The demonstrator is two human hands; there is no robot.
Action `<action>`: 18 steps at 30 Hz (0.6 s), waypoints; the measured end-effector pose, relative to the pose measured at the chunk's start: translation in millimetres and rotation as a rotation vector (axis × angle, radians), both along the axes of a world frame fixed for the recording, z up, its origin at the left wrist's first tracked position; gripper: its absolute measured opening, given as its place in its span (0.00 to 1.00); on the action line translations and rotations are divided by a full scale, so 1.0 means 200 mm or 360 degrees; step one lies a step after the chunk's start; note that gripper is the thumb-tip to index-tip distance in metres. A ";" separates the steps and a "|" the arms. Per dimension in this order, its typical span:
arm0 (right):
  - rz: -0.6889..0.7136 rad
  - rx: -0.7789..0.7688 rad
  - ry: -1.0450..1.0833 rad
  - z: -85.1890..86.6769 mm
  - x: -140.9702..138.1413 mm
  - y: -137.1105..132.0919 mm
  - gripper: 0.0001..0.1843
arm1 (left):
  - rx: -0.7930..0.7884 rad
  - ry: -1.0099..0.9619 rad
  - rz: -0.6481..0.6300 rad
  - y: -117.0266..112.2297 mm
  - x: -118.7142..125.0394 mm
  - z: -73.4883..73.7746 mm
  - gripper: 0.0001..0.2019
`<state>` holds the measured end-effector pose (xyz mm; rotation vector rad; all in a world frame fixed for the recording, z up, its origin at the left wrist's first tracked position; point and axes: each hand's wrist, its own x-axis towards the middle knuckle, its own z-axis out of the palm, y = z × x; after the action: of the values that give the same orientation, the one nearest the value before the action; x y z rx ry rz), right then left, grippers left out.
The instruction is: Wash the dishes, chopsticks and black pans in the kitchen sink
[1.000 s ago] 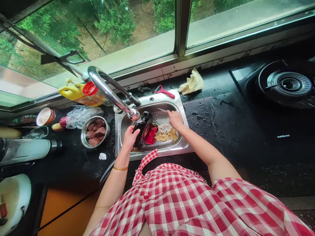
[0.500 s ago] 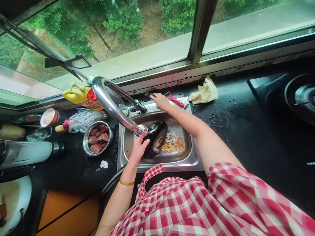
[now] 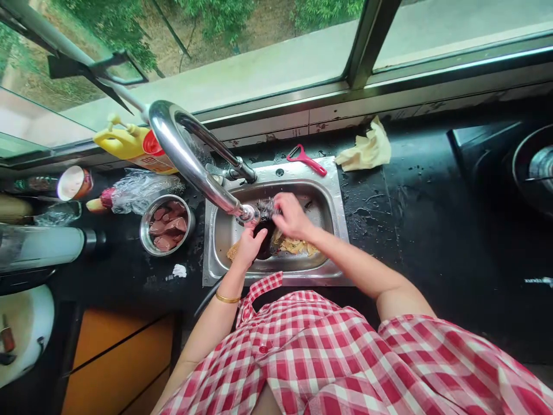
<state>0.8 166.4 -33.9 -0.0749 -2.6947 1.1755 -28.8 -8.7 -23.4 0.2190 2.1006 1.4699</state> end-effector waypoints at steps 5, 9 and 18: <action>0.0316 0.0033 0.0176 0.02 0.12 -0.17 0.25 | -0.0122 0.0193 -0.0070 0.00 0.08 -0.04 0.16; -0.0080 -0.0018 -0.0131 0.00 -0.05 -0.08 0.24 | -0.0327 0.0300 -0.0115 -0.02 0.11 -0.03 0.21; 0.0060 0.0240 -0.0060 0.04 -0.05 -0.17 0.20 | -0.0389 0.0313 -0.0021 -0.01 0.13 -0.04 0.17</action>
<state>-10.0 132.7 -26.0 -0.0245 -2.8193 0.9865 -2.6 -11.5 -31.9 0.2928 2.4075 1.2106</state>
